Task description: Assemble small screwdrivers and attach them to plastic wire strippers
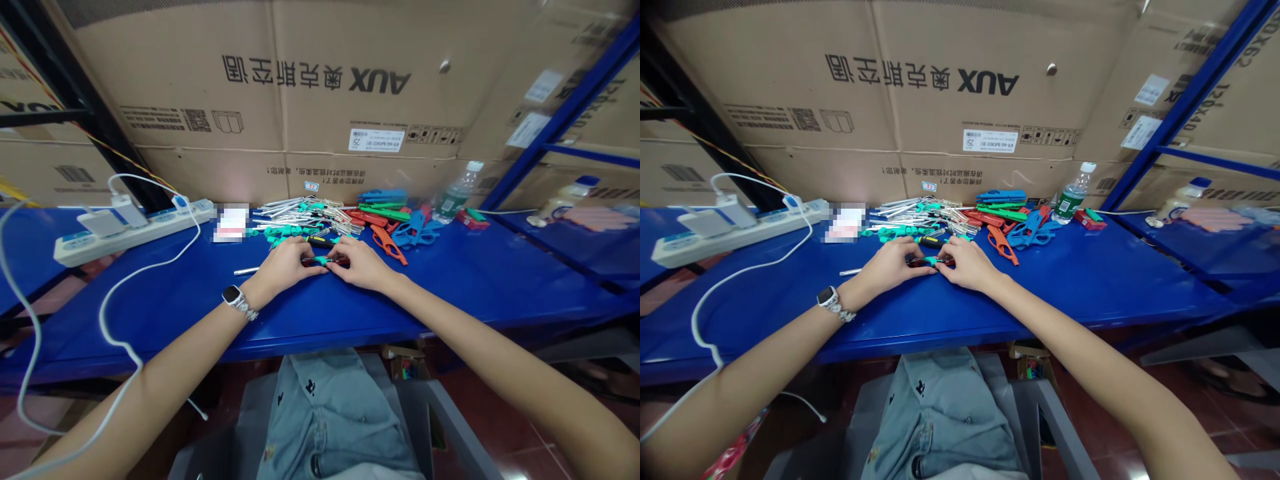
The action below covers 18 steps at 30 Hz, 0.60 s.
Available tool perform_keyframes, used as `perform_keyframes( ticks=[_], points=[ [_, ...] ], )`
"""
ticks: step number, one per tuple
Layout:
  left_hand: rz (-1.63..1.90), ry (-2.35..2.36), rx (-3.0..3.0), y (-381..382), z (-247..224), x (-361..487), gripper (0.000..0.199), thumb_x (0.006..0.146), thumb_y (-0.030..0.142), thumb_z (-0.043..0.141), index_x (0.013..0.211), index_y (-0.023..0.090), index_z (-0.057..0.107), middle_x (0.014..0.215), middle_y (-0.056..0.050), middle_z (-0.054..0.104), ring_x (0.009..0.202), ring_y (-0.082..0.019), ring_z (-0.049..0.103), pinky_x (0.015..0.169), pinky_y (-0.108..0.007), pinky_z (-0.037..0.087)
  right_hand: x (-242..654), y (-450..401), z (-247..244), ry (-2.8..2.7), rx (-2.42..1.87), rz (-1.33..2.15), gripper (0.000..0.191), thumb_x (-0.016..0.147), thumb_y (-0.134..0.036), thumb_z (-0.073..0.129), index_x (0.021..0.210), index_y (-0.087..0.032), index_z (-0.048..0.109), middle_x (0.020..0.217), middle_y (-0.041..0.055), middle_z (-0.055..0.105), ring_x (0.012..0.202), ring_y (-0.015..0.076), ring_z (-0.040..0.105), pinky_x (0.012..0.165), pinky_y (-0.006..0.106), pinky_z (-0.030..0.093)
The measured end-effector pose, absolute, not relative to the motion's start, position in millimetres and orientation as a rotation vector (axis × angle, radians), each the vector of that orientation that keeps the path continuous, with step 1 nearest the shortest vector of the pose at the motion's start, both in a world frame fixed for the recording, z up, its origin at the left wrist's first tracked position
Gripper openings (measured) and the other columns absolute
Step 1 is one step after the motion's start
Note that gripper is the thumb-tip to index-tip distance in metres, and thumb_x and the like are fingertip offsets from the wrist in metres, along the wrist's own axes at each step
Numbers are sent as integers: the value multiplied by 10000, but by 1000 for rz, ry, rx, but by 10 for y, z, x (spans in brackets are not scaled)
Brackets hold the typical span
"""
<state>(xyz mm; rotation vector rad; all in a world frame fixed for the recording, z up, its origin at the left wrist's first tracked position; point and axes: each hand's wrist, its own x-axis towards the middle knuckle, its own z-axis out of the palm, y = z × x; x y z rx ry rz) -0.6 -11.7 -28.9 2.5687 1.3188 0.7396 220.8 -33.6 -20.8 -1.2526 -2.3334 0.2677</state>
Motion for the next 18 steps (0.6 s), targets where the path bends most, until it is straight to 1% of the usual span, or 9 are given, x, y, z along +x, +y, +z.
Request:
perform_keyframes(
  ticks=[3,4,5,7,10,14,18],
  points=[
    [758,1330,2532,-132,-294,2,319,798,448,864,810,177,696,905,-67,677,814,-206,614,682,-326,459,2176,-318,-159,-2337,-1247,303,203,903,-222,717,1098,-163,709,1047,83,679,850,181,638,780,316,462],
    [758,1337,2528,-140,-291,6,305,804,438,859,816,179,699,915,-67,680,826,-211,619,682,-326,460,2156,-304,-143,-2338,-1250,306,226,899,-234,726,1112,-162,711,1054,84,681,832,175,635,765,310,459],
    [755,1343,2526,-146,-286,10,290,811,429,853,823,181,703,925,-68,683,838,-216,624,683,-328,462,2133,-289,-129,-2340,-1259,304,223,895,-251,735,1100,-162,717,1059,84,682,813,169,629,749,304,452],
    [742,1346,2518,-149,-278,10,264,827,415,837,842,183,711,946,-70,686,857,-224,633,695,-336,471,2076,-256,-113,-2337,-1301,291,162,889,-271,743,1013,-166,732,1049,79,685,793,163,617,722,294,431],
    [707,1295,2525,-112,-279,-28,233,848,395,811,877,183,718,967,-77,691,896,-238,646,745,-362,503,1994,-223,-124,-2327,-1395,293,94,860,-243,749,919,-173,724,982,67,691,809,178,610,701,290,402],
    [614,992,2635,-26,-275,-166,187,918,304,717,1064,187,723,1050,-86,693,977,-238,658,855,-389,538,1944,-241,-172,-2311,-1405,267,60,831,-191,731,873,-168,696,947,65,672,784,178,590,707,294,405],
    [560,898,2716,2,-246,-276,204,969,259,628,1144,199,715,1108,-93,679,962,-220,672,873,-380,554,1940,-283,-219,-2241,-1405,233,24,851,-189,700,836,-176,687,935,63,666,785,181,593,713,296,410]
  ],
)
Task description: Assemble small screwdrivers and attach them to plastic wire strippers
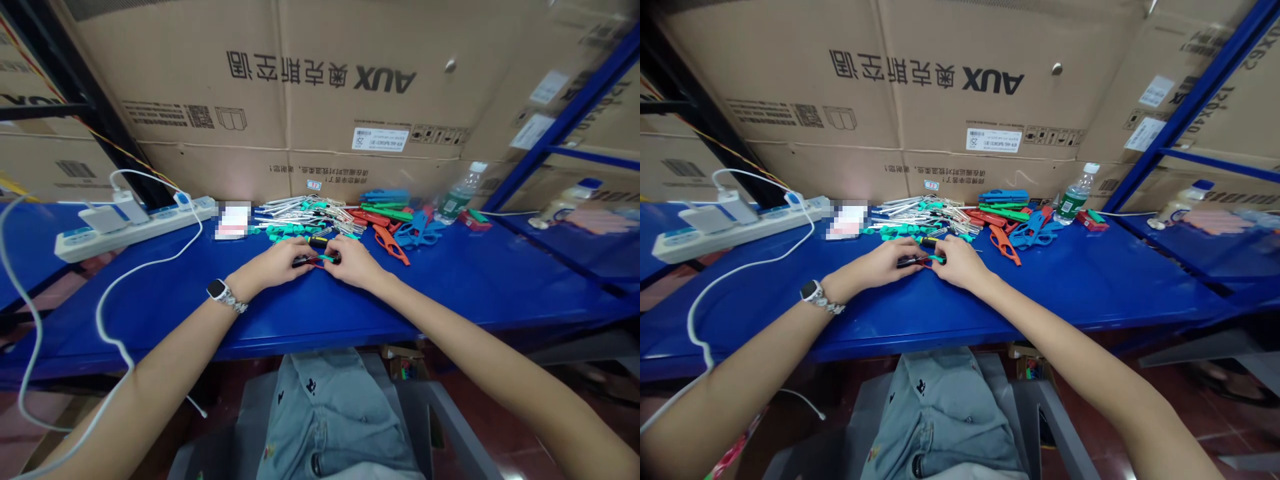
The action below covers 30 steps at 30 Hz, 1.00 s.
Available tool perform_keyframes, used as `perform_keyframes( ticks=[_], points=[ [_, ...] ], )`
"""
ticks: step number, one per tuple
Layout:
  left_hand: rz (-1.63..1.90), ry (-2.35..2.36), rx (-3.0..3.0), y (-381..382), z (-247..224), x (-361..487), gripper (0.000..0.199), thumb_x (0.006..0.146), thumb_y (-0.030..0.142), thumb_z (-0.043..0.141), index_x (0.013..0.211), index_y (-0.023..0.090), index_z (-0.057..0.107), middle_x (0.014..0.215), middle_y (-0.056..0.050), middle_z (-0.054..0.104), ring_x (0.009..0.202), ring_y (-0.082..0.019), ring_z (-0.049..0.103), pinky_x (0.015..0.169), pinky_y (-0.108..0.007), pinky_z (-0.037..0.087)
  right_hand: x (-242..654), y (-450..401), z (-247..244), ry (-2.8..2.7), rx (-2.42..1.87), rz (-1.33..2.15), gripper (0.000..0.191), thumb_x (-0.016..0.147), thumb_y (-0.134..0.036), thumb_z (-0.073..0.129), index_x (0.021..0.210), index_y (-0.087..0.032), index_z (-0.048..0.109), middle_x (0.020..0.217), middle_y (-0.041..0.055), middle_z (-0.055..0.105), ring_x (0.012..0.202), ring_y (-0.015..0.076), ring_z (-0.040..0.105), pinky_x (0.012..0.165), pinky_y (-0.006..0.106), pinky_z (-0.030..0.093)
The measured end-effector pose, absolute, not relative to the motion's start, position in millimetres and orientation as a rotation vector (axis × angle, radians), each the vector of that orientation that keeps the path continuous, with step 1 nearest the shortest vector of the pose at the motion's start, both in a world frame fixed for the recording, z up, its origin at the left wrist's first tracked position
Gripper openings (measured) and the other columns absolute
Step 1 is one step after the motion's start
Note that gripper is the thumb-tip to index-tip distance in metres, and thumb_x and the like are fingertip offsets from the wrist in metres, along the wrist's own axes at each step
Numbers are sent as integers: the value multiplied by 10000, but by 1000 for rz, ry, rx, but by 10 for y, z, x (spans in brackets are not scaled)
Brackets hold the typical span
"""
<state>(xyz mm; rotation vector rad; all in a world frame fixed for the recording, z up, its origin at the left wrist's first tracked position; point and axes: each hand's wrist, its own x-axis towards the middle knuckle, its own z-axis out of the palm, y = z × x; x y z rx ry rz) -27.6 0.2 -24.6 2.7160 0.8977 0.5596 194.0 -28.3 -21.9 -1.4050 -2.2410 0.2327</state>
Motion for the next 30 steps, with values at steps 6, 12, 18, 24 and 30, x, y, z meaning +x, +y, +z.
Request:
perform_keyframes(
  ticks=[6,12,18,24,30],
  points=[
    [543,781,3036,-37,-195,-235,216,1022,214,528,1072,203,738,1118,-97,678,1006,-229,636,913,-403,531,1918,-274,-248,-2193,-1446,212,14,849,-178,703,843,-169,696,926,75,672,832,199,608,735,304,426],
    [500,779,3108,-61,-161,-184,298,1053,248,474,1039,194,766,1162,-131,643,1032,-262,581,883,-412,501,1897,-221,-221,-2218,-1423,294,57,807,-123,707,850,-158,698,918,75,672,806,189,589,739,304,435],
    [526,816,3108,-89,-146,-188,284,1048,256,498,1041,221,779,1152,-126,632,1068,-283,544,892,-426,455,1905,-162,-184,-2285,-1338,368,98,781,-69,695,833,-152,706,847,42,637,735,159,550,723,282,426],
    [506,816,3162,-79,-161,-196,268,1043,254,519,1072,240,785,1134,-125,637,1061,-291,534,869,-424,430,1945,-164,-175,-2343,-1222,383,153,798,-43,639,856,-160,719,880,36,629,706,143,531,695,270,403],
    [539,804,3123,-63,-162,-206,273,1035,232,513,1065,241,785,1130,-122,636,1063,-286,528,878,-420,432,1946,-152,-179,-2360,-1219,428,181,781,-15,632,858,-159,711,877,33,650,712,148,549,706,272,406]
  ],
)
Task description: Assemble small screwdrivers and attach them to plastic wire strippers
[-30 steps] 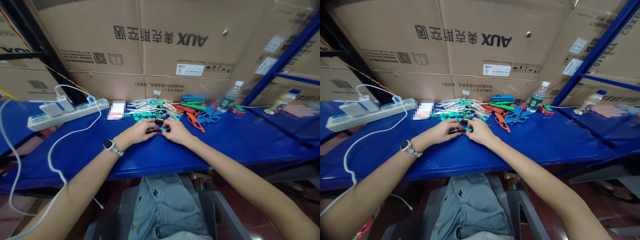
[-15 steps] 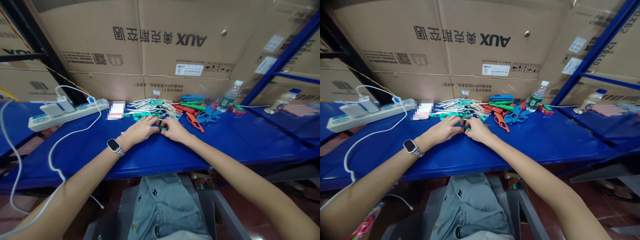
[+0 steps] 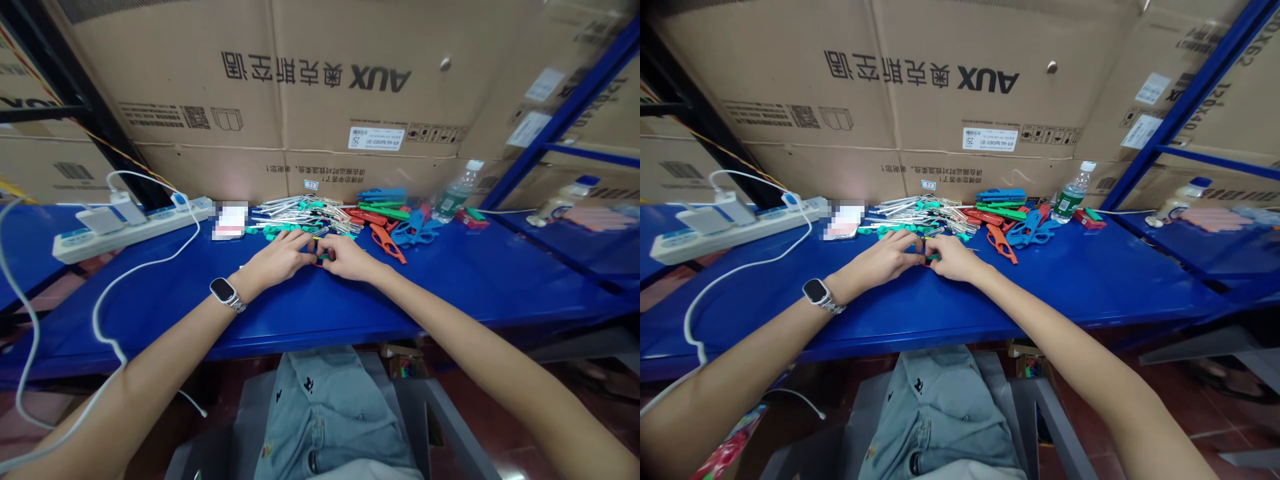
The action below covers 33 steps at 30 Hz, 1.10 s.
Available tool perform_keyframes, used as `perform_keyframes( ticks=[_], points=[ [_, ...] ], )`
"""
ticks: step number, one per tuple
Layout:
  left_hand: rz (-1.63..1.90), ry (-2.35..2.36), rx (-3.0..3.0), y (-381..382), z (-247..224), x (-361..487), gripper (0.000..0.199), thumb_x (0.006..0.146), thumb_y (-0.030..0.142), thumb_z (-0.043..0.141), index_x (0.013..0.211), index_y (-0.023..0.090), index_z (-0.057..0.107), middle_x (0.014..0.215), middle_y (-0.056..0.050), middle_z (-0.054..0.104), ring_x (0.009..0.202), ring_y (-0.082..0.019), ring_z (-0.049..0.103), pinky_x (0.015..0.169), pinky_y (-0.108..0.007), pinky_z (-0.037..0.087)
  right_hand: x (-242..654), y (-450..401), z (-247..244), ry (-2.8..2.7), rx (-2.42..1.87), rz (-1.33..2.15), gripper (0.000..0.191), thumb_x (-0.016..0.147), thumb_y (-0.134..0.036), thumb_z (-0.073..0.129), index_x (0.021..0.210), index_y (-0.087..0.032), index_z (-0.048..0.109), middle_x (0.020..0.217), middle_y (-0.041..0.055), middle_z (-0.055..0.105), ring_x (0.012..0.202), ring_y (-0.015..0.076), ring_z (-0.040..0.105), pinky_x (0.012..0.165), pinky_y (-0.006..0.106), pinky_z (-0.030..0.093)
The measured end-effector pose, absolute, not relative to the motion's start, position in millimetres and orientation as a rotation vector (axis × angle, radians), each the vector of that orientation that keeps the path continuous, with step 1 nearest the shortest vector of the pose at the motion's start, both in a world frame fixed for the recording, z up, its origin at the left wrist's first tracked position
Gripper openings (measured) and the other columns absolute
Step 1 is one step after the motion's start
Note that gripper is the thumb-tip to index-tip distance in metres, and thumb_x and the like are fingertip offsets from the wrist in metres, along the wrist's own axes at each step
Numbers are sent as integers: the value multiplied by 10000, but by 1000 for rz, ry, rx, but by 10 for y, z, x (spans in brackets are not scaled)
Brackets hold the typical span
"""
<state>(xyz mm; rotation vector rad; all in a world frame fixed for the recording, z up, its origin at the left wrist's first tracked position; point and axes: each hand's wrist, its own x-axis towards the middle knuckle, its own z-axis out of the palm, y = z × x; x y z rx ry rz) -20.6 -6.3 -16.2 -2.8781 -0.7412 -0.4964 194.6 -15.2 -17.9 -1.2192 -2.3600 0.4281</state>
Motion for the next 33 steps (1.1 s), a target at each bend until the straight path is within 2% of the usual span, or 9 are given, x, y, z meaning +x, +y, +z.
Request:
perform_keyframes(
  ticks=[3,8,13,24,29,33],
  points=[
    [-487,-732,-2896,-58,-157,-213,286,1032,204,495,1067,241,777,1131,-113,634,1062,-275,525,879,-406,442,1936,-165,-195,-2321,-1267,366,190,801,-17,622,861,-162,729,880,50,668,732,164,569,727,286,417],
    [-559,-720,-2952,-42,-172,-220,302,1041,215,481,1059,232,782,1124,-121,629,1035,-267,530,891,-413,454,1933,-188,-210,-2244,-1281,406,254,803,-7,623,974,-149,744,835,44,690,712,167,587,731,290,445],
    [-553,-692,-2940,-11,-198,-234,316,1052,240,470,1071,228,785,1122,-122,626,1024,-262,531,887,-410,460,1947,-177,-215,-2224,-1292,410,201,802,-24,638,895,-159,754,846,49,706,725,164,603,754,303,467],
    [-567,-699,-2928,-14,-214,-240,351,1064,256,441,1088,232,791,1097,-123,633,991,-251,533,875,-413,477,1938,-205,-194,-2181,-1285,452,228,800,2,634,910,-156,757,842,42,710,706,151,603,721,286,458],
    [-612,-701,-2951,-9,-223,-242,337,1057,254,463,1063,225,798,1074,-127,628,975,-254,537,863,-418,485,1935,-214,-200,-2203,-1311,349,139,813,-54,691,876,-156,760,915,64,689,734,154,591,700,288,438],
    [-593,-696,-2936,-10,-223,-248,335,1061,251,464,1087,231,797,1085,-119,633,978,-250,544,855,-407,482,1939,-215,-199,-2227,-1308,299,115,836,-66,703,848,-160,768,880,57,675,733,151,582,709,293,435]
  ],
)
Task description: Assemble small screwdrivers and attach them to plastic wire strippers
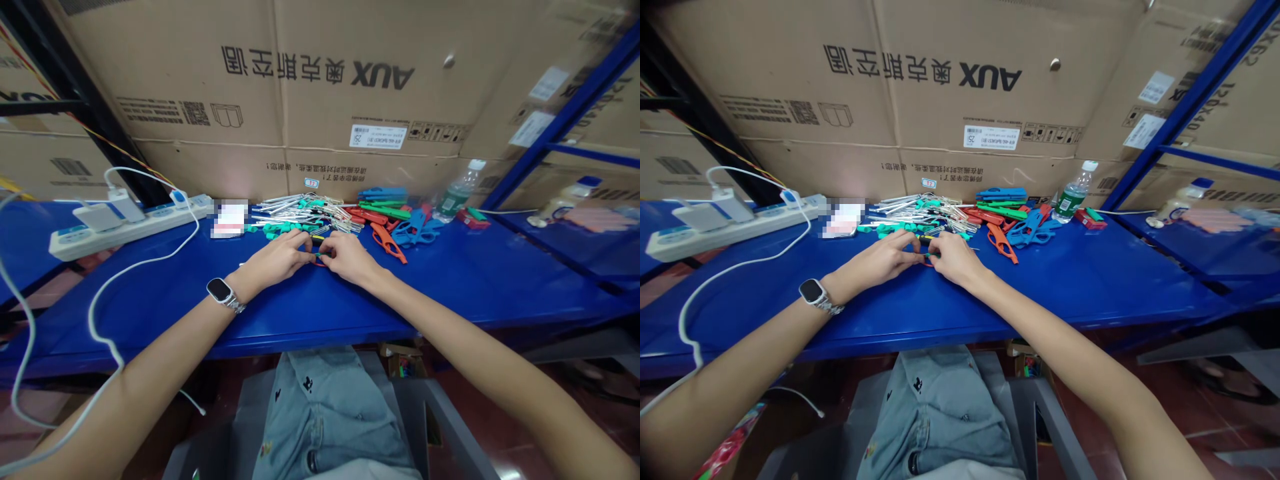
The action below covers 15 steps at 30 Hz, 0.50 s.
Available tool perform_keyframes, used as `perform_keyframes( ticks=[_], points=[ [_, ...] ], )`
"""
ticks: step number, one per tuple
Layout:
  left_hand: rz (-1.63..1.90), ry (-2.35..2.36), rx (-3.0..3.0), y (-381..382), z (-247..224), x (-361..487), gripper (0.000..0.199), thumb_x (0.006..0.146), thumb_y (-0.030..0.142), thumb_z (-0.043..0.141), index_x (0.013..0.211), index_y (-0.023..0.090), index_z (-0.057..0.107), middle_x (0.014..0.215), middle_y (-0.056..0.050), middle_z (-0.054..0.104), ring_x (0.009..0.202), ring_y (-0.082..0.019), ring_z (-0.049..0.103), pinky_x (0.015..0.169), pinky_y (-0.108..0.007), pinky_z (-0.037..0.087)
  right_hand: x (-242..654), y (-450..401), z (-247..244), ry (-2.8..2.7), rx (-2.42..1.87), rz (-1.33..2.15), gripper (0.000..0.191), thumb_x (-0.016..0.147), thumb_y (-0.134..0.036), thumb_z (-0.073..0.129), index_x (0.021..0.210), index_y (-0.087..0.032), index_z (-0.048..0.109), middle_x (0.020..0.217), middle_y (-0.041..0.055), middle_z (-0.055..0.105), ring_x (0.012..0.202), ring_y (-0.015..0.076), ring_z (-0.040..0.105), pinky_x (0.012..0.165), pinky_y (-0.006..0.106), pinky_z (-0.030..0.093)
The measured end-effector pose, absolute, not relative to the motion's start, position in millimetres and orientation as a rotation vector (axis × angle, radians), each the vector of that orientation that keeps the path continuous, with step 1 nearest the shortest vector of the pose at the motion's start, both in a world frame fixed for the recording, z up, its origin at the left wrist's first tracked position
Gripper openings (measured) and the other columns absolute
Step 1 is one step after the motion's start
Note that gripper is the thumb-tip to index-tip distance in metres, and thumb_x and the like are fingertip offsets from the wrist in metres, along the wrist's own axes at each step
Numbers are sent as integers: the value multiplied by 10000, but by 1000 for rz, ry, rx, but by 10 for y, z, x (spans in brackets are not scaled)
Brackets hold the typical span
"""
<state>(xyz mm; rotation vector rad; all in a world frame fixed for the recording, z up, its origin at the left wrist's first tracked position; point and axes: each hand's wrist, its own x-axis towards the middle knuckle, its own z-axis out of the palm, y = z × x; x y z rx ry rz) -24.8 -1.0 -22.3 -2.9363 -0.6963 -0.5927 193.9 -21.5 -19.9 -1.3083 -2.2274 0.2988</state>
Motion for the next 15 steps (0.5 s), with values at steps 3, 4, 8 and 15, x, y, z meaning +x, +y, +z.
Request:
perform_keyframes(
  ticks=[3,4,8,15],
  points=[
    [-563,-688,-2920,-11,-225,-255,360,1074,265,441,1113,215,795,1102,-131,634,983,-258,544,851,-415,482,1944,-220,-195,-2212,-1307,325,133,846,-52,701,887,-149,783,875,58,678,732,148,588,720,293,446],
    [-551,-689,-2916,-11,-227,-257,364,1076,266,436,1121,214,793,1104,-132,634,984,-259,544,852,-417,482,1947,-220,-196,-2207,-1305,330,141,849,-51,700,902,-148,788,877,57,680,732,146,589,721,292,448],
    [-534,-705,-2908,-4,-239,-260,345,1071,259,450,1132,219,788,1105,-126,635,987,-258,541,855,-411,477,1951,-204,-208,-2206,-1298,316,153,852,-54,702,900,-163,798,858,47,677,726,145,585,719,291,446],
    [-608,-698,-2917,14,-283,-253,313,1062,249,479,1094,218,789,1074,-114,632,984,-250,538,844,-392,474,1930,-199,-173,-2235,-1372,269,137,874,-88,700,908,-164,808,866,65,684,761,169,591,731,304,435]
  ],
)
